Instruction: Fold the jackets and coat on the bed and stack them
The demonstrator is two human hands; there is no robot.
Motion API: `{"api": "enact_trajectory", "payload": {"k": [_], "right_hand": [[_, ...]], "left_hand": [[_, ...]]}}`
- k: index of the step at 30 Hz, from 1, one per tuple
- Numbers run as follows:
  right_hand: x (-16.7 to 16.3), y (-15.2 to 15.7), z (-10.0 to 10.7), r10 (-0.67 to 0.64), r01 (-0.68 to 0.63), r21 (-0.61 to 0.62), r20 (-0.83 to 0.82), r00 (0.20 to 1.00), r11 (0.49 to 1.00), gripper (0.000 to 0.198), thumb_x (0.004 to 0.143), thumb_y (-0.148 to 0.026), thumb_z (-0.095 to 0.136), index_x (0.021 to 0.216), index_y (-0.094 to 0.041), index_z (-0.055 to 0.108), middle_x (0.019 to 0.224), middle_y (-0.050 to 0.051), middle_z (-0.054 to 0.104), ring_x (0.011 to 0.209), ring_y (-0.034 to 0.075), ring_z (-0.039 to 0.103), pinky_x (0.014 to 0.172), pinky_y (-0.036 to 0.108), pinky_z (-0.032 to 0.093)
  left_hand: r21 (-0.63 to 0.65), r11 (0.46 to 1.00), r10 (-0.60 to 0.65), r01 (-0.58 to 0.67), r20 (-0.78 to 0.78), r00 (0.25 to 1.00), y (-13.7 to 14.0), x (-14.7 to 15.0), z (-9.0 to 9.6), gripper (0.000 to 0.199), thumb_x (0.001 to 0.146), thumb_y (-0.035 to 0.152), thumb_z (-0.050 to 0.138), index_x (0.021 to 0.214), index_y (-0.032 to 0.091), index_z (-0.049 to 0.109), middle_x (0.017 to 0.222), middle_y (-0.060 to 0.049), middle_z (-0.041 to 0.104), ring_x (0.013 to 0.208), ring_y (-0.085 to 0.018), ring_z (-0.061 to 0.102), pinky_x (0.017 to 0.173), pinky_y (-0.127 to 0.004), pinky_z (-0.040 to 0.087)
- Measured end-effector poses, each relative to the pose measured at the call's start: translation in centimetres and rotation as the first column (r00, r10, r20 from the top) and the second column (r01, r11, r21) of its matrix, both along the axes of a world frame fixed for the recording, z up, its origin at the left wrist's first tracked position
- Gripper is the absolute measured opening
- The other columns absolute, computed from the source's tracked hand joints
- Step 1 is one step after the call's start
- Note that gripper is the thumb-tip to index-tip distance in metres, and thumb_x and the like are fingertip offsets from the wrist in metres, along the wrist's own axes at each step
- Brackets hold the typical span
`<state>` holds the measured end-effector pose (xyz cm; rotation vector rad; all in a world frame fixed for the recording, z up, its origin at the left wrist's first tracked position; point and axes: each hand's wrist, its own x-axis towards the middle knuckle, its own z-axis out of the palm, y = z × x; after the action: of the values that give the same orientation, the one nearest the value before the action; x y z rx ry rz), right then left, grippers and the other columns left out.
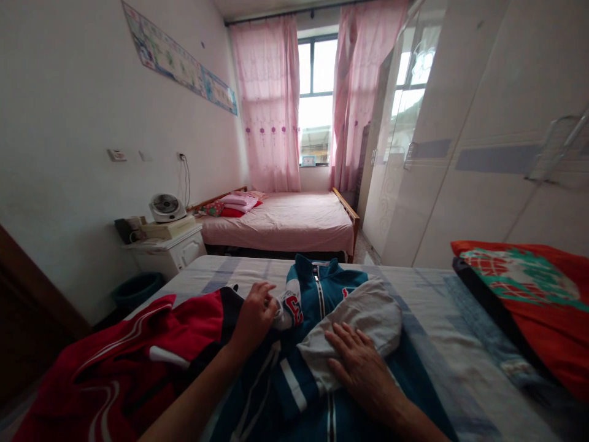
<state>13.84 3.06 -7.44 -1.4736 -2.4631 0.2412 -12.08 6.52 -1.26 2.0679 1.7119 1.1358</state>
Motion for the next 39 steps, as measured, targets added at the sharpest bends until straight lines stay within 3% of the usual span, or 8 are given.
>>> {"api": "enact_trajectory", "payload": {"k": [10,15,20,24,29,33,35,39], "right_hand": [[-0.1,-0.2,0.3,-0.003,0.003,-0.012,0.003,1.0,1.0,0.049,0.089,-0.047,0.038,0.136,-0.031,0.041,0.147,0.001,0.034,0.136,0.022,0.026,0.111,0.044,0.018],[0.0,-0.2,0.2,-0.003,0.003,-0.006,-0.006,1.0,1.0,0.05,0.089,-0.048,0.038,0.136,-0.03,0.042,0.146,0.002,0.035,0.136,0.023,0.027,0.111,0.044,0.017],[0.1,-0.1,0.2,-0.001,0.001,-0.01,-0.003,1.0,1.0,0.05,0.089,-0.048,0.038,0.135,-0.03,0.043,0.146,0.004,0.036,0.135,0.022,0.028,0.111,0.043,0.018],[0.0,-0.1,0.4,-0.002,0.002,-0.01,-0.008,1.0,1.0,0.05,0.089,-0.048,0.038,0.136,-0.03,0.042,0.146,0.003,0.035,0.135,0.023,0.027,0.111,0.044,0.018],[0.1,-0.1,0.2,-0.001,0.0,-0.011,-0.036,0.999,1.0,0.05,0.088,-0.045,0.041,0.134,-0.027,0.044,0.144,0.004,0.04,0.134,0.024,0.03,0.111,0.045,0.019],[0.2,-0.3,1.3,-0.058,0.065,0.034,-0.164,0.985,0.997,0.055,0.084,-0.028,0.044,0.138,-0.02,0.037,0.14,0.008,0.043,0.129,0.021,0.037,0.107,0.039,0.029],[-0.3,-0.8,2.9,-0.022,0.043,0.089,-0.224,0.974,0.995,0.057,0.08,-0.018,0.044,0.137,-0.019,0.037,0.139,0.008,0.043,0.128,0.02,0.038,0.106,0.038,0.03],[-3.7,-2.8,6.6,0.2,-0.175,0.115,-0.274,0.941,0.978,0.051,0.078,-0.015,0.048,0.128,-0.022,0.046,0.132,0.006,0.05,0.123,0.02,0.042,0.104,0.037,0.032]], "left_hand": [[-0.306,0.951,-0.044,0.038,-0.013,0.999,4.7,-3.5,0.7,0.024,0.065,0.037,0.059,0.059,0.014,0.062,0.049,0.002,0.057,0.05,-0.015,0.055,0.047,-0.021,0.039],[0.008,0.971,0.237,-0.237,-0.105,0.966,4.0,-5.0,4.2,0.022,0.078,0.034,0.049,0.066,0.018,0.055,0.063,-0.001,0.054,0.066,-0.017,0.054,0.063,-0.026,0.04],[0.393,0.833,0.477,-0.39,-0.153,0.865,2.3,-5.6,6.8,0.023,0.088,0.032,0.04,0.085,0.017,0.057,0.092,-0.011,0.053,0.099,-0.027,0.048,0.085,-0.038,0.036],[0.62,0.784,0.36,-0.046,-0.392,0.846,-0.8,-3.0,4.5,0.02,0.089,0.028,0.045,0.086,0.018,0.062,0.091,-0.01,0.059,0.091,-0.024,0.053,0.081,-0.037,0.041],[0.214,0.737,-0.316,0.642,-0.729,0.606,-7.4,2.2,-0.9,0.023,0.088,0.014,0.042,0.083,0.021,0.064,0.088,-0.003,0.067,0.077,-0.014,0.06,0.072,-0.025,0.047],[0.191,0.631,-0.451,0.752,-0.699,0.556,-11.0,2.1,-2.6,0.024,0.086,0.011,0.043,0.093,0.021,0.063,0.091,-0.005,0.07,0.074,-0.013,0.064,0.067,-0.022,0.05],[0.353,0.666,-0.352,0.658,-0.628,0.694,-11.4,0.6,-2.3,0.029,0.084,0.008,0.045,0.104,0.021,0.061,0.098,-0.006,0.069,0.086,-0.015,0.065,0.077,-0.025,0.051],[0.406,0.902,0.071,0.147,-0.474,0.878,-10.2,-3.0,-1.9,0.038,0.084,0.026,0.053,0.122,0.02,0.052,0.122,-0.012,0.059,0.111,-0.025,0.056,0.093,-0.04,0.045]]}}
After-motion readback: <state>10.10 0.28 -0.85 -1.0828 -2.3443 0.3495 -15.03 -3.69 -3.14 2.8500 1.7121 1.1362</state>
